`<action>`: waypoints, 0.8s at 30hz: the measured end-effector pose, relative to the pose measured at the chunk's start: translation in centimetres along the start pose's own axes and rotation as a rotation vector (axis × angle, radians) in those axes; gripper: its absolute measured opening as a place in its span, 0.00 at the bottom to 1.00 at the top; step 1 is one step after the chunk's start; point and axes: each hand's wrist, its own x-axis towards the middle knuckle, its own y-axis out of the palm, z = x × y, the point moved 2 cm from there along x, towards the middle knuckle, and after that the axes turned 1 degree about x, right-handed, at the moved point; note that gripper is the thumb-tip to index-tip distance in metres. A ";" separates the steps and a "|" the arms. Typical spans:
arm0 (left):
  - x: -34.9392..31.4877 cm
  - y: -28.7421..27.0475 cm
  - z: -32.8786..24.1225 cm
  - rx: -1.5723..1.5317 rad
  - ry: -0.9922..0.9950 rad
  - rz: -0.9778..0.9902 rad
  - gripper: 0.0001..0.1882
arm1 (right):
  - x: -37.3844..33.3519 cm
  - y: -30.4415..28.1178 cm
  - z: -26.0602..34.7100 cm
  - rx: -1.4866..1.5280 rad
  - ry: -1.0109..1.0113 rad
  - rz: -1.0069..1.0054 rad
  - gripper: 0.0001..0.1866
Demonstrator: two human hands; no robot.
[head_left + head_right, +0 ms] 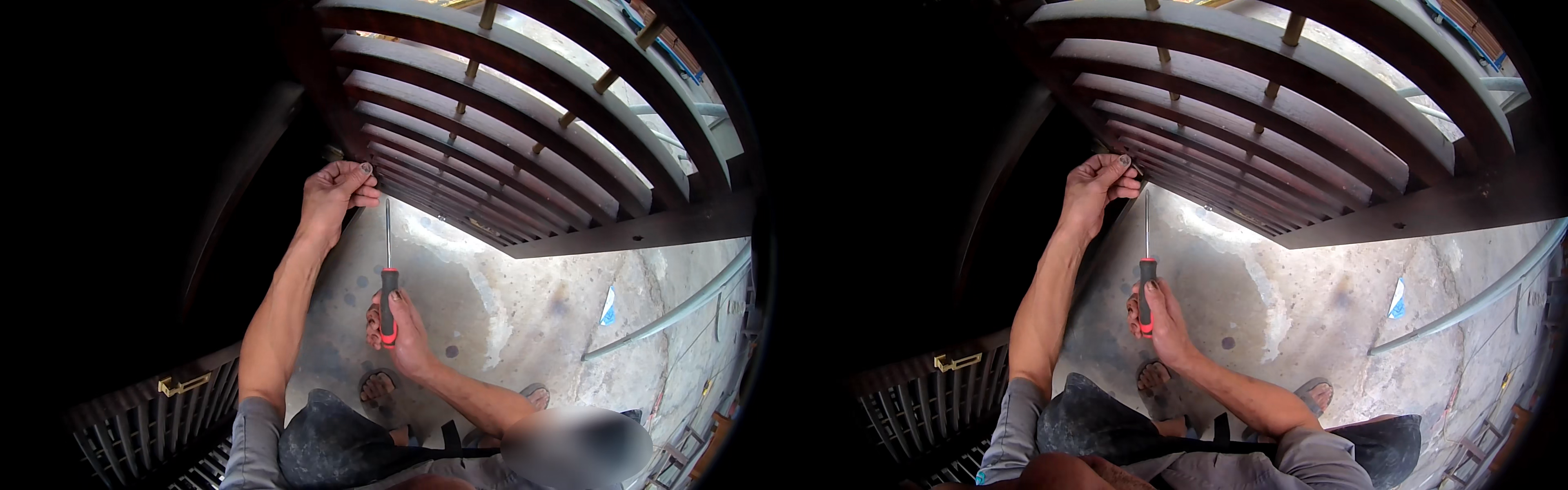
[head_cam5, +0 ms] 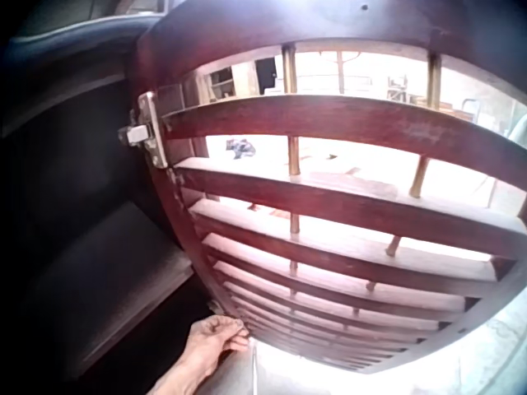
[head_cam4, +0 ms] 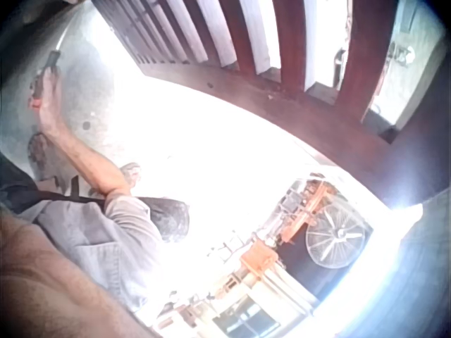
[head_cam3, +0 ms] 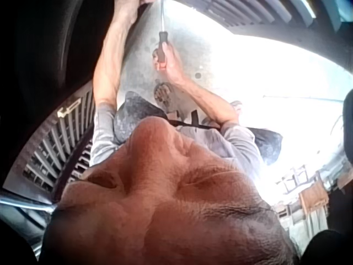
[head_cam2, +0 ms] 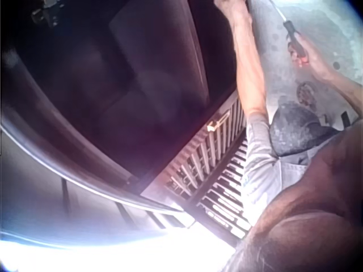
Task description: The person uses a screwdriver to tighten screws on a dark brown wooden cabinet door with horizontal slats. They adjust the door position and continue securing it to the cabinet frame.
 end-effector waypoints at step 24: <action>-0.3 0.1 0.0 -0.068 -0.033 0.012 0.12 | 0.2 -0.5 0.2 -0.039 -0.013 -0.023 0.20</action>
